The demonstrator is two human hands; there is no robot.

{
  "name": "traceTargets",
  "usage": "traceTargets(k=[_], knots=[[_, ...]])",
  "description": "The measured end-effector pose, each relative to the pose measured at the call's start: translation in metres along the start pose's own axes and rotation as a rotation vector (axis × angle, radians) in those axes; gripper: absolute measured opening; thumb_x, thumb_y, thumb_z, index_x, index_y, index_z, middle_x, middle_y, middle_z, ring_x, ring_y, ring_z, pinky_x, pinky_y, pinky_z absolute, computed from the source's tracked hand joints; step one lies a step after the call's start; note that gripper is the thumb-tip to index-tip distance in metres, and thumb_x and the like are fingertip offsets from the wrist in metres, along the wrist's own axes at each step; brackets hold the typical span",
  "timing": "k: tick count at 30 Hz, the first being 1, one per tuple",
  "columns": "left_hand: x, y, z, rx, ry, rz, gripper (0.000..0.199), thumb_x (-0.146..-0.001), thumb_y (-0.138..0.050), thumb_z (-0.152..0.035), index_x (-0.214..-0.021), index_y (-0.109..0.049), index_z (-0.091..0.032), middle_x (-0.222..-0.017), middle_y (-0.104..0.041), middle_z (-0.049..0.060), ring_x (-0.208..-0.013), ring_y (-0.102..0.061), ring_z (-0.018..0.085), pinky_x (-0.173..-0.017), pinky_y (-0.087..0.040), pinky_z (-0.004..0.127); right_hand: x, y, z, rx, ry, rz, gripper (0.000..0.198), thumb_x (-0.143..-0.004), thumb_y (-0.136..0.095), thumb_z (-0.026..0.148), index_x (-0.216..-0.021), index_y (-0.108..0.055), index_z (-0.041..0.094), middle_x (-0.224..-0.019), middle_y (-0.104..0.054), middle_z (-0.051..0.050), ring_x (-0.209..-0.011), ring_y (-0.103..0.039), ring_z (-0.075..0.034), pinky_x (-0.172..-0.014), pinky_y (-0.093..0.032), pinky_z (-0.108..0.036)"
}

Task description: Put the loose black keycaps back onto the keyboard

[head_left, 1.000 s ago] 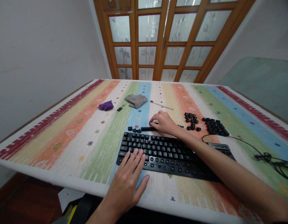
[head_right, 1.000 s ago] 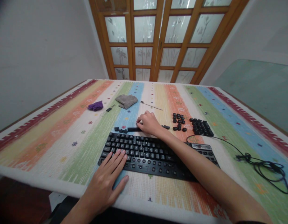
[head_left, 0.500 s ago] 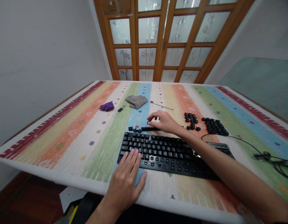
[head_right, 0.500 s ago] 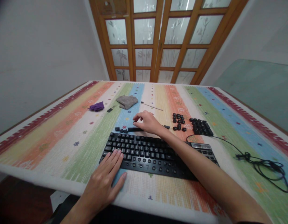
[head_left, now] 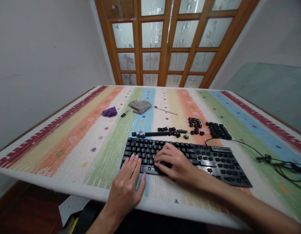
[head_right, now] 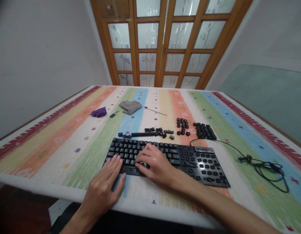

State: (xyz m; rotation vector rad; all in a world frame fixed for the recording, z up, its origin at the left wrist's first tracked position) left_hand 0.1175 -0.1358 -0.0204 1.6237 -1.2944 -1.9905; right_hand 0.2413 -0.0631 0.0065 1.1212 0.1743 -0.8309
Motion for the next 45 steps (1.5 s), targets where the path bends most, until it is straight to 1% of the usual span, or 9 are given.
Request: traceTargets(k=[8,11,15,19,23,28,31,37,45], knots=[[-0.002,-0.001,-0.002,-0.048,-0.03,0.009,0.036,-0.094,-0.053,-0.016,-0.128,-0.06,-0.005,-0.129,-0.066,0.018,-0.122,-0.063,0.031,-0.099,-0.057,0.047,0.009,-0.006,0.014,0.22,0.11,-0.042,0.015,-0.094,-0.057,0.015,-0.091,-0.072,0.016,-0.091,-0.075,-0.007,-0.08,-0.057,-0.02,-0.071,-0.049,-0.037],[-0.003,-0.001,-0.002,-0.056,-0.031,0.007,0.035,-0.094,-0.053,-0.016,-0.127,-0.06,-0.005,-0.129,-0.066,0.018,-0.121,-0.063,0.03,-0.099,-0.057,0.046,0.01,-0.005,0.017,0.232,0.125,-0.059,0.016,-0.094,-0.057,0.013,-0.089,-0.072,0.016,-0.088,-0.074,-0.007,-0.078,-0.057,-0.02,-0.071,-0.049,-0.037],[-0.004,0.0,-0.001,-0.037,-0.034,-0.006,0.035,-0.093,-0.055,-0.014,-0.127,-0.061,-0.005,-0.127,-0.067,0.018,-0.119,-0.064,0.029,-0.1,-0.056,0.044,0.01,-0.003,0.011,0.153,0.069,-0.072,0.013,-0.094,-0.057,0.015,-0.091,-0.07,0.016,-0.088,-0.073,-0.007,-0.079,-0.057,-0.02,-0.073,-0.05,-0.037],[-0.007,0.007,0.005,0.018,0.001,-0.049,0.037,-0.092,-0.057,-0.012,-0.129,-0.06,-0.01,-0.125,-0.068,0.015,-0.117,-0.066,0.027,-0.099,-0.056,0.043,0.011,-0.003,0.006,0.111,0.037,-0.053,0.013,-0.096,-0.056,0.017,-0.095,-0.069,0.017,-0.087,-0.073,-0.007,-0.079,-0.058,-0.02,-0.075,-0.05,-0.04],[-0.012,0.011,0.007,0.12,0.04,-0.076,0.04,-0.092,-0.059,-0.011,-0.131,-0.059,-0.015,-0.124,-0.069,0.012,-0.117,-0.064,0.027,-0.096,-0.057,0.044,0.012,-0.005,0.005,0.102,0.027,-0.026,0.013,-0.096,-0.056,0.019,-0.101,-0.068,0.017,-0.088,-0.072,-0.008,-0.081,-0.058,-0.021,-0.076,-0.051,-0.042],[-0.025,0.008,0.003,0.279,0.072,-0.052,0.039,-0.092,-0.06,-0.013,-0.131,-0.059,-0.018,-0.122,-0.069,0.01,-0.113,-0.062,0.026,-0.096,-0.057,0.045,0.013,0.001,0.001,0.043,-0.022,-0.066,0.02,-0.094,-0.059,0.021,-0.112,-0.068,0.017,-0.088,-0.071,-0.008,-0.081,-0.056,-0.021,-0.072,-0.052,-0.039],[-0.032,0.007,-0.001,0.349,0.075,-0.054,0.033,-0.092,-0.061,-0.014,-0.125,-0.062,-0.016,-0.121,-0.068,0.011,-0.11,-0.061,0.025,-0.095,-0.057,0.044,0.014,0.007,-0.003,-0.025,-0.097,-0.106,0.021,-0.093,-0.063,0.024,-0.112,-0.068,0.018,-0.087,-0.068,-0.007,-0.082,-0.058,-0.02,-0.07,-0.053,-0.035],[-0.041,0.006,-0.004,0.424,0.075,-0.068,0.02,-0.092,-0.063,-0.014,-0.112,-0.066,-0.016,-0.115,-0.069,0.01,-0.106,-0.059,0.024,-0.093,-0.055,0.042,0.015,0.012,-0.014,-0.168,-0.22,-0.141,0.015,-0.088,-0.071,0.026,-0.102,-0.069,0.019,-0.083,-0.066,-0.003,-0.075,-0.059,-0.015,-0.068,-0.051,-0.029],[-0.043,0.0,-0.002,0.45,0.102,-0.042,0.012,-0.094,-0.061,-0.018,-0.101,-0.07,-0.02,-0.112,-0.07,0.009,-0.103,-0.06,0.024,-0.09,-0.056,0.044,0.016,0.013,-0.011,-0.154,-0.196,-0.112,0.02,-0.086,-0.069,0.021,-0.107,-0.07,0.02,-0.086,-0.067,-0.005,-0.079,-0.059,-0.017,-0.069,-0.051,-0.031]])
Point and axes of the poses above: each hand's wrist, its own x-axis away from the middle knuckle, its own y-axis out of the back of the hand, z = x × y, the point moved 9 cm from there along -x, towards the middle knuckle
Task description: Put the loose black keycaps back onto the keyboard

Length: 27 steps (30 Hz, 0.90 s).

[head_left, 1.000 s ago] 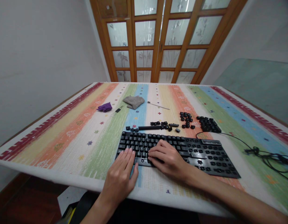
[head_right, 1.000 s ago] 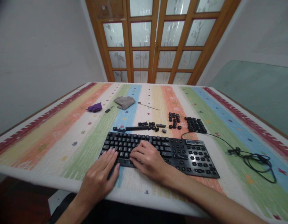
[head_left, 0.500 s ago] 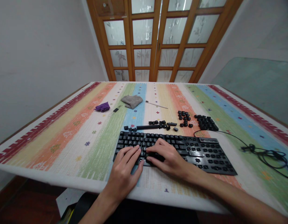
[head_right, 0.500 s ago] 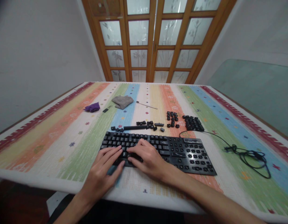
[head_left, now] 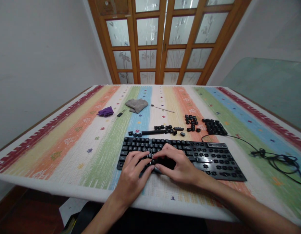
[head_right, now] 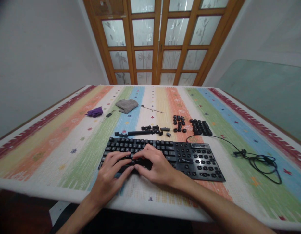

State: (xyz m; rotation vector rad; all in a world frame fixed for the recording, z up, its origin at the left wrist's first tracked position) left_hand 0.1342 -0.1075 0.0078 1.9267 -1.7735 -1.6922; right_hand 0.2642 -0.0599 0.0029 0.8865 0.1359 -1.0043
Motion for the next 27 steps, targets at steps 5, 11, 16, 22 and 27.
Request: traceTargets(k=[5,11,16,22,27], knots=[[0.001,0.0,0.001,0.015,0.002,-0.008,0.012,-0.094,-0.062,-0.017,-0.103,-0.068,-0.019,-0.112,-0.069,0.008,-0.105,-0.059,0.024,-0.092,-0.055,0.044,0.0,0.001,0.0,-0.017,-0.005,-0.005,0.023,-0.085,-0.069,0.019,-0.107,-0.069,0.021,-0.087,-0.067,-0.004,-0.08,-0.059,-0.018,-0.07,-0.05,-0.031],[0.001,-0.001,0.003,0.058,0.027,-0.005,0.012,-0.094,-0.06,-0.015,-0.103,-0.068,-0.018,-0.111,-0.07,0.007,-0.105,-0.059,0.023,-0.092,-0.055,0.042,0.0,0.002,-0.004,-0.051,-0.036,-0.028,0.019,-0.086,-0.072,0.022,-0.105,-0.07,0.021,-0.086,-0.067,-0.004,-0.078,-0.058,-0.016,-0.069,-0.05,-0.03],[0.0,-0.003,0.005,0.127,0.057,0.019,0.012,-0.095,-0.058,-0.013,-0.101,-0.068,-0.019,-0.111,-0.07,0.007,-0.106,-0.059,0.023,-0.091,-0.054,0.042,-0.001,0.005,0.001,-0.09,0.013,-0.051,0.016,-0.087,-0.073,0.026,-0.102,-0.07,0.021,-0.087,-0.071,-0.004,-0.081,-0.059,-0.018,-0.074,-0.05,-0.033],[-0.001,-0.003,0.008,0.197,0.081,0.027,0.015,-0.096,-0.055,-0.012,-0.1,-0.068,-0.019,-0.111,-0.071,0.007,-0.106,-0.06,0.022,-0.092,-0.053,0.04,-0.002,0.007,0.007,-0.152,0.055,-0.055,0.015,-0.087,-0.072,0.022,-0.102,-0.07,0.021,-0.091,-0.073,-0.005,-0.084,-0.06,-0.018,-0.077,-0.05,-0.035],[0.0,-0.005,0.009,0.226,0.071,0.036,0.015,-0.096,-0.056,-0.01,-0.103,-0.067,-0.019,-0.112,-0.07,0.006,-0.108,-0.058,0.021,-0.094,-0.05,0.039,-0.002,0.008,0.007,-0.176,0.046,-0.061,0.012,-0.088,-0.071,0.021,-0.1,-0.071,0.02,-0.09,-0.074,-0.005,-0.083,-0.061,-0.018,-0.077,-0.05,-0.035]])
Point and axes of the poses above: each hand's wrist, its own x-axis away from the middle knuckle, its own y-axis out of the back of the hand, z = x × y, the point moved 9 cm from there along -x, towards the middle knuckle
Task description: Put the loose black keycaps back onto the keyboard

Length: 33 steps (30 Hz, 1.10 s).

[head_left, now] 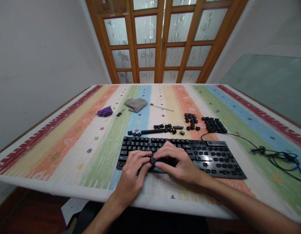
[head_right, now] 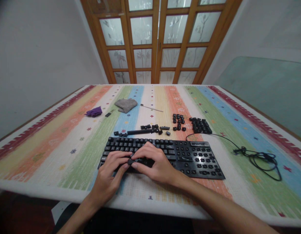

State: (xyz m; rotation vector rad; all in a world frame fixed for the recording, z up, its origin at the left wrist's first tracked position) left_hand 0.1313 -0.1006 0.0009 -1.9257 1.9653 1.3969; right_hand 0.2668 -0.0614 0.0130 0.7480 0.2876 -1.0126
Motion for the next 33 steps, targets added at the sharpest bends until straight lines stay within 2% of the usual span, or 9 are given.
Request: traceTargets(k=[7,12,21,33], knots=[[0.0,0.001,-0.003,-0.049,-0.027,-0.019,0.015,-0.095,-0.058,-0.009,-0.103,-0.066,-0.019,-0.113,-0.069,0.006,-0.108,-0.056,0.021,-0.096,-0.049,0.039,0.0,-0.001,-0.002,0.001,-0.032,0.024,0.013,-0.089,-0.07,0.019,-0.101,-0.071,0.02,-0.094,-0.074,-0.004,-0.087,-0.061,-0.017,-0.08,-0.049,-0.034],[0.002,0.001,-0.004,-0.14,-0.06,-0.042,0.017,-0.095,-0.058,-0.009,-0.107,-0.065,-0.018,-0.115,-0.067,0.007,-0.11,-0.055,0.022,-0.098,-0.05,0.041,0.001,-0.003,-0.005,0.089,-0.023,0.036,0.01,-0.088,-0.072,0.022,-0.097,-0.07,0.019,-0.092,-0.073,-0.004,-0.086,-0.06,-0.018,-0.08,-0.049,-0.034],[0.009,-0.006,-0.003,-0.25,-0.105,-0.012,0.019,-0.094,-0.059,-0.009,-0.11,-0.064,-0.016,-0.122,-0.064,0.01,-0.115,-0.054,0.025,-0.101,-0.05,0.046,0.004,-0.015,0.001,0.233,0.084,0.071,0.011,-0.089,-0.065,0.015,-0.1,-0.066,0.018,-0.092,-0.072,-0.005,-0.086,-0.057,-0.019,-0.08,-0.05,-0.036],[0.01,-0.003,0.004,-0.297,-0.057,0.012,0.019,-0.093,-0.062,-0.012,-0.111,-0.062,-0.017,-0.128,-0.06,0.011,-0.121,-0.05,0.028,-0.104,-0.048,0.051,0.008,-0.032,0.006,0.464,0.21,0.15,0.012,-0.091,-0.058,0.011,-0.098,-0.067,0.012,-0.091,-0.069,-0.01,-0.083,-0.052,-0.021,-0.075,-0.05,-0.037]])
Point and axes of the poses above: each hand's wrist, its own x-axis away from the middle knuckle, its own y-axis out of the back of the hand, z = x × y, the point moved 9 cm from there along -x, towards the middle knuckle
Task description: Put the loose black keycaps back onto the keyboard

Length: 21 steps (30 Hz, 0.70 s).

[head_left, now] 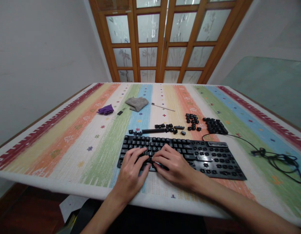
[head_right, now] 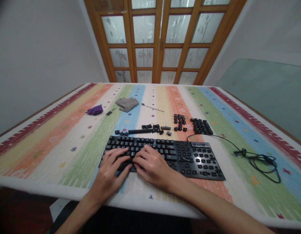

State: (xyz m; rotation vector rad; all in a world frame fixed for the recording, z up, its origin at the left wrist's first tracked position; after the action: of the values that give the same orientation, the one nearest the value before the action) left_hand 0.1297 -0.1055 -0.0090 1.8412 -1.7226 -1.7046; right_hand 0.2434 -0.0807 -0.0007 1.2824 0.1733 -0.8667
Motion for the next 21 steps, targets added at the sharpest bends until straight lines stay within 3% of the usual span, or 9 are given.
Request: traceTargets(k=[10,16,21], knots=[[0.0004,0.0025,0.0006,0.011,0.012,-0.009,0.019,-0.092,-0.061,-0.013,-0.111,-0.063,-0.017,-0.127,-0.061,0.011,-0.12,-0.051,0.027,-0.103,-0.049,0.051,-0.0018,0.0052,0.0034,0.045,0.025,-0.034,0.014,-0.091,-0.055,0.01,-0.094,-0.068,0.013,-0.088,-0.069,-0.01,-0.081,-0.052,-0.02,-0.072,-0.05,-0.036],[0.0005,-0.0004,-0.0009,0.022,0.004,0.01,0.02,-0.092,-0.06,-0.013,-0.112,-0.062,-0.018,-0.128,-0.06,0.011,-0.121,-0.051,0.028,-0.103,-0.05,0.051,-0.0021,0.0001,0.0027,0.077,-0.001,0.023,0.016,-0.09,-0.054,0.01,-0.094,-0.069,0.013,-0.088,-0.068,-0.011,-0.082,-0.051,-0.022,-0.073,-0.051,-0.037],[-0.0004,-0.0029,-0.0032,0.033,-0.008,0.029,0.021,-0.092,-0.06,-0.012,-0.112,-0.062,-0.017,-0.129,-0.06,0.011,-0.121,-0.05,0.028,-0.103,-0.049,0.051,-0.0016,-0.0011,0.0024,0.134,-0.021,0.048,0.016,-0.087,-0.056,0.01,-0.094,-0.069,0.015,-0.1,-0.063,-0.013,-0.091,-0.049,-0.025,-0.079,-0.052,-0.04]])
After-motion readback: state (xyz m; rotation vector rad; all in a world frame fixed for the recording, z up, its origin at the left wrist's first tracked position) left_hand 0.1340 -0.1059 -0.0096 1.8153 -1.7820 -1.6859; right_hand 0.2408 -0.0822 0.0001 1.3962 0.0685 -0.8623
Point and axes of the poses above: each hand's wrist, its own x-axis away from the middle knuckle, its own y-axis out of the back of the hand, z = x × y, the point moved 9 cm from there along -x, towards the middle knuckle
